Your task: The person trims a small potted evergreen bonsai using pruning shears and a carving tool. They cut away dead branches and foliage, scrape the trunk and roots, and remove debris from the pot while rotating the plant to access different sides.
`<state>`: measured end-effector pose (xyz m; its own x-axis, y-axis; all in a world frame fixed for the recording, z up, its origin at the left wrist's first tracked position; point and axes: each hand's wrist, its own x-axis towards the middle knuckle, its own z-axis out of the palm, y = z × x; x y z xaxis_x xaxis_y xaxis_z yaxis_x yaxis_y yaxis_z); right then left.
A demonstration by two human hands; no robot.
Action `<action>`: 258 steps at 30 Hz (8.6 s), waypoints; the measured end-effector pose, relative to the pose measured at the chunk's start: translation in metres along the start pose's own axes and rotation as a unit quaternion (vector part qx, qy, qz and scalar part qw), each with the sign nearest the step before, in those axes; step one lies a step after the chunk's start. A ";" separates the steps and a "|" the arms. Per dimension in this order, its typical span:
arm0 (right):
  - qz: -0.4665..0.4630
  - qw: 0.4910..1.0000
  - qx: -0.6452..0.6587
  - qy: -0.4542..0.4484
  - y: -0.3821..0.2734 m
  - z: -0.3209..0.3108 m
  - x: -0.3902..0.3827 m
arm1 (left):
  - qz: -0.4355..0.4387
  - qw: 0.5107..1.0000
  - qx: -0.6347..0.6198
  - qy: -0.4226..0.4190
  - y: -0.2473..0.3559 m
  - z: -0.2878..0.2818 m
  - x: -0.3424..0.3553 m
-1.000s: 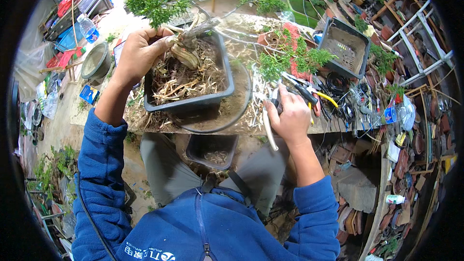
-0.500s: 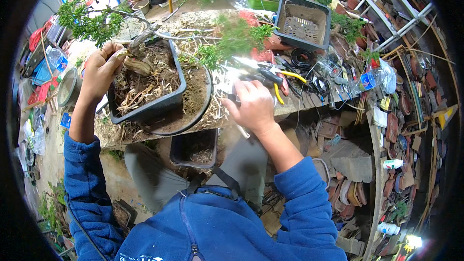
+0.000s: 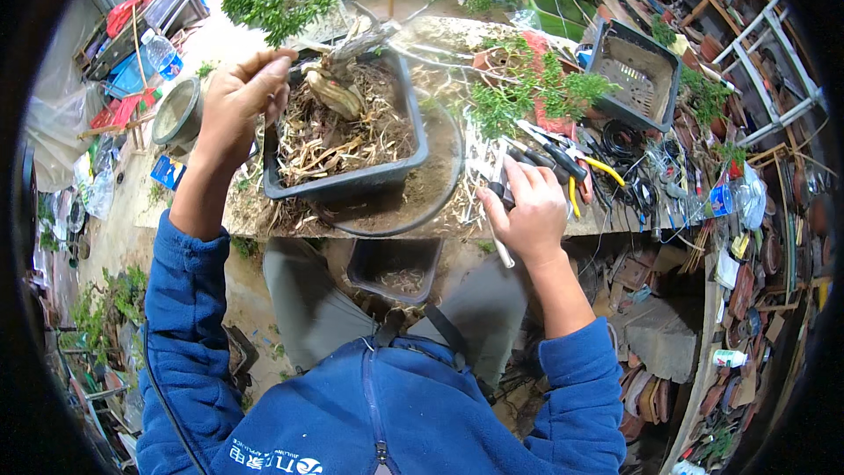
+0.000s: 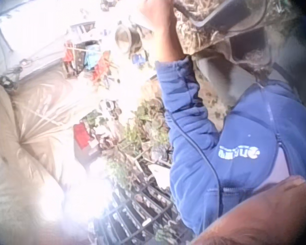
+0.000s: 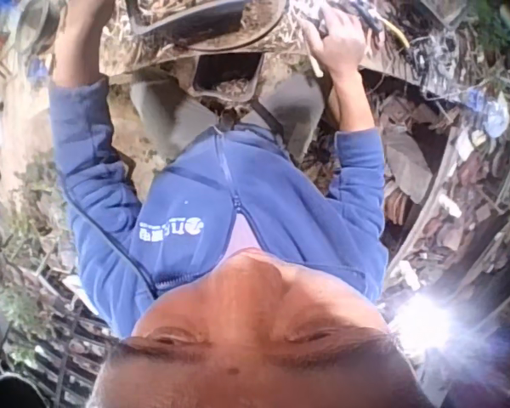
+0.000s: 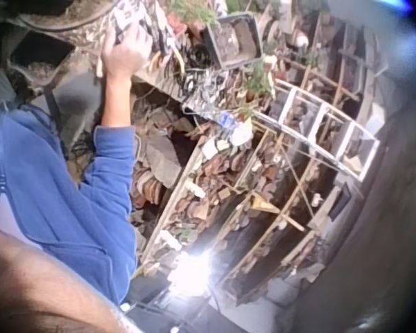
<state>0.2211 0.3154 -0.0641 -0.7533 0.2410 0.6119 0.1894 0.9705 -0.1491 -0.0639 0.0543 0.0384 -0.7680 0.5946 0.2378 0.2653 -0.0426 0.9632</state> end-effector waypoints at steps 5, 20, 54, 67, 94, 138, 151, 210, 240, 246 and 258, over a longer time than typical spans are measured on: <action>-0.010 1.000 0.004 0.005 0.000 0.002 0.000 | 0.091 0.989 0.114 -0.011 -0.001 0.010 0.006; -0.021 1.000 -0.007 0.016 -0.001 0.004 -0.001 | 0.060 0.997 0.055 -0.017 -0.002 0.005 0.005; -0.210 0.972 0.104 -0.017 -0.162 -0.055 0.116 | 0.092 0.994 0.042 -0.043 0.101 0.023 -0.012; -0.176 0.972 0.150 -0.051 -0.163 -0.059 0.116 | 0.280 0.958 0.065 -0.014 0.045 -0.016 0.003; 0.145 0.859 0.469 -0.145 -0.136 -0.082 0.074 | 0.326 0.845 0.420 -0.057 0.015 0.001 -0.004; 0.211 0.777 0.570 -0.163 -0.116 -0.076 0.066 | 0.081 0.992 -0.025 0.090 -0.017 0.034 -0.004; 0.236 0.748 0.609 -0.120 -0.105 -0.066 0.066 | 0.057 0.994 0.017 0.094 -0.025 0.048 -0.098; 0.234 0.705 0.655 -0.142 -0.065 -0.055 0.048 | -0.012 0.974 -0.043 -0.223 -0.036 0.010 0.111; 0.279 0.650 0.697 -0.124 -0.068 -0.074 0.022 | 0.008 0.957 -0.172 -0.233 -0.047 0.016 0.095; 0.299 0.658 0.687 -0.076 -0.057 -0.080 0.009 | 0.022 0.938 -0.010 -0.346 -0.041 -0.003 0.095; 0.093 0.994 -0.016 -0.052 0.021 -0.004 0.017 | 0.023 0.894 -0.448 -0.005 -0.052 -0.086 0.043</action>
<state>0.2152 0.3403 -0.0537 -0.7640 0.4174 0.4919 0.3506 0.9087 -0.2265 -0.1608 0.0129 0.0093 -0.7625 0.5819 0.2828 -0.2793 -0.6902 0.6675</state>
